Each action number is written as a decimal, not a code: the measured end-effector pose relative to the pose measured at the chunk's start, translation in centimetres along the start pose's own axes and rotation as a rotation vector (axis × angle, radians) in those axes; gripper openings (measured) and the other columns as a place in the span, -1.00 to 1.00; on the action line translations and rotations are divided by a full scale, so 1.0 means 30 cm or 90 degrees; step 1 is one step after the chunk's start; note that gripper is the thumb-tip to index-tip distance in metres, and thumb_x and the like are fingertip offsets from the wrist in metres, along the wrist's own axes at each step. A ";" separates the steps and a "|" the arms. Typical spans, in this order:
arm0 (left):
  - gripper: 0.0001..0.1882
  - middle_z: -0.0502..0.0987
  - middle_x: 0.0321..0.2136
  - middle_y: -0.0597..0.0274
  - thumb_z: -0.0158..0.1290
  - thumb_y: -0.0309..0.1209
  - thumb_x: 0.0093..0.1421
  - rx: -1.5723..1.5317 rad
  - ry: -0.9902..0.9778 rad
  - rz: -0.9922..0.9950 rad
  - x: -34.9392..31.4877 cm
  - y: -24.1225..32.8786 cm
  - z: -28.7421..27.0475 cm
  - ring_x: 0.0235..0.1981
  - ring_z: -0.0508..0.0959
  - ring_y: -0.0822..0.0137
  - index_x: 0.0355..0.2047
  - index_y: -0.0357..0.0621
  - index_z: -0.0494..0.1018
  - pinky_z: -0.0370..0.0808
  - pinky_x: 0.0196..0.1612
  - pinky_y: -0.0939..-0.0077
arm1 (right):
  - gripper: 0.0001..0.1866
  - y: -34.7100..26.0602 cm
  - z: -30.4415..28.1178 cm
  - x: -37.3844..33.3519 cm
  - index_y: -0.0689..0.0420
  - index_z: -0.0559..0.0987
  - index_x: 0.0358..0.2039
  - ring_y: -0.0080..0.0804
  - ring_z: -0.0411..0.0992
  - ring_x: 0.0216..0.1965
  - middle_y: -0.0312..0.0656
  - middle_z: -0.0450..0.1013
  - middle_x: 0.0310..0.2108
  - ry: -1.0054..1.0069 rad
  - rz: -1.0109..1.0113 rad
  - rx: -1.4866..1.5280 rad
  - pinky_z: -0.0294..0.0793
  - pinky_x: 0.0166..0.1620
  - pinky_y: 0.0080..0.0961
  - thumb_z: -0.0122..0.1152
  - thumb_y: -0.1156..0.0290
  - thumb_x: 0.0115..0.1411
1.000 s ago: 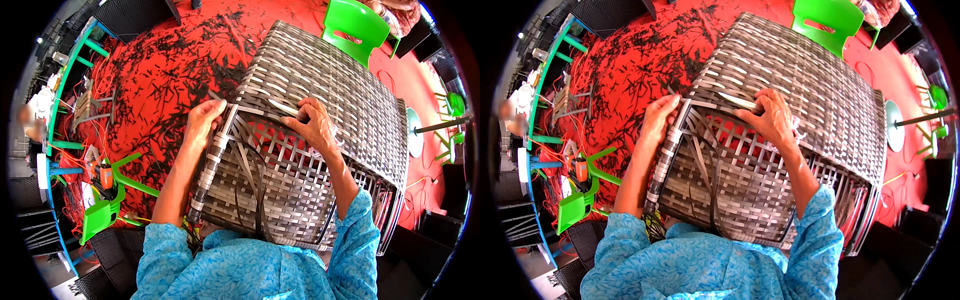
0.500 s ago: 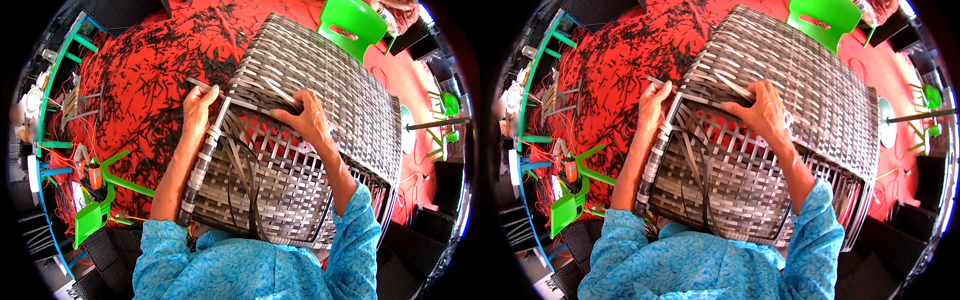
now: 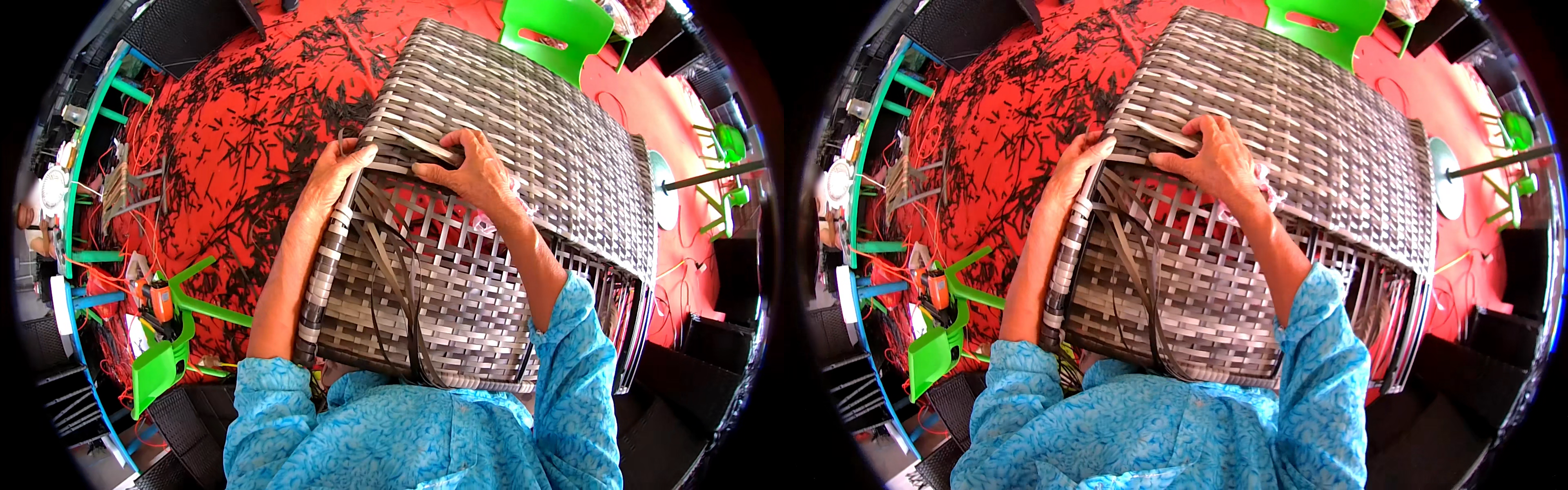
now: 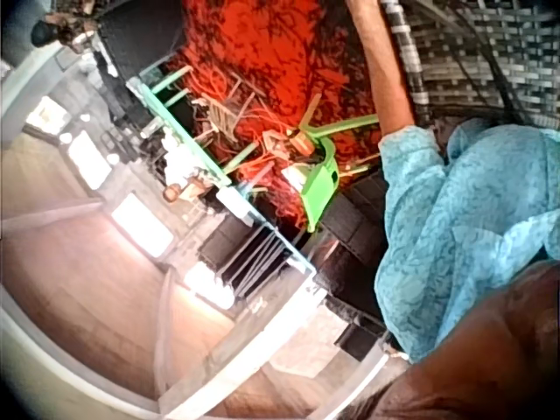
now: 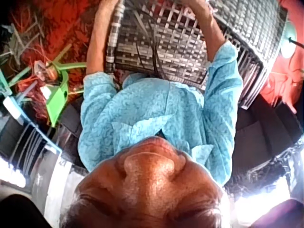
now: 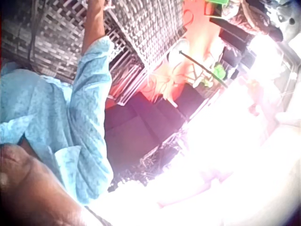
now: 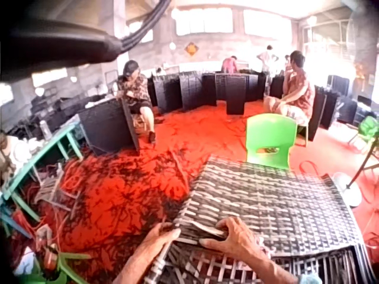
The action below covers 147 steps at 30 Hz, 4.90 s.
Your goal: The person weaves wicker furniture by threading synthetic strips through the frame using a tool, tucking the ends, and turning the frame to weave strips across the panel by hand.
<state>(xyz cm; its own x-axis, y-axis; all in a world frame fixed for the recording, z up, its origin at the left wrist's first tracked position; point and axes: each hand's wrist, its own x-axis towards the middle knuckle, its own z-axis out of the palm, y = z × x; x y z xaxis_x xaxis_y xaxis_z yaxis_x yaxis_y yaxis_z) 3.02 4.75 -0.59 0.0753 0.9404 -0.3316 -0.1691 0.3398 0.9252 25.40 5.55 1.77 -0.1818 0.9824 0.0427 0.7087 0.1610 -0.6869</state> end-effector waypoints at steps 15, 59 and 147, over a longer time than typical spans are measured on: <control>-0.81 0.48 -0.33 0.32 0.04 -0.33 0.15 -0.222 0.042 -0.002 -0.065 -0.057 -0.153 -0.31 0.46 0.53 -0.27 -0.13 0.39 0.43 -0.21 0.61 | -0.54 -0.069 0.048 -0.049 0.10 0.49 -0.24 -0.38 0.38 -0.26 -0.19 0.37 -0.21 -0.014 -0.076 0.052 0.36 -0.18 -0.46 0.24 0.04 -0.06; -0.60 0.29 -0.71 0.56 -0.18 0.05 0.21 0.018 0.121 -0.021 -0.331 -0.241 -0.085 -0.74 0.26 0.72 -0.42 0.01 0.42 0.17 -0.72 0.82 | -0.61 1.044 -0.791 -1.343 0.10 0.42 -0.50 -0.60 0.10 -0.68 -0.35 0.17 -0.71 0.360 0.609 0.000 0.03 -0.63 -0.52 -0.15 0.05 0.24; -0.55 0.45 -0.37 0.33 0.04 -0.09 0.12 0.159 -0.183 0.222 -0.834 0.374 1.423 -0.35 0.44 0.50 -0.15 -0.18 0.33 0.38 -0.24 0.61 | -0.57 0.645 -0.768 -1.121 0.18 0.42 -0.07 -0.77 0.12 -0.60 -0.35 0.42 -0.38 0.257 -0.001 0.894 0.09 -0.56 -0.79 -0.15 0.10 0.27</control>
<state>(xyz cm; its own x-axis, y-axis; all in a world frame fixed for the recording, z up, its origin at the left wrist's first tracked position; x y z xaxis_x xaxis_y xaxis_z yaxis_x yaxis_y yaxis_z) 41.20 -15.55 25.96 0.3295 0.9435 0.0368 0.0044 -0.0405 0.9992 60.92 -22.19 3.76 0.1853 0.9796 0.0778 -0.5685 0.1715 -0.8046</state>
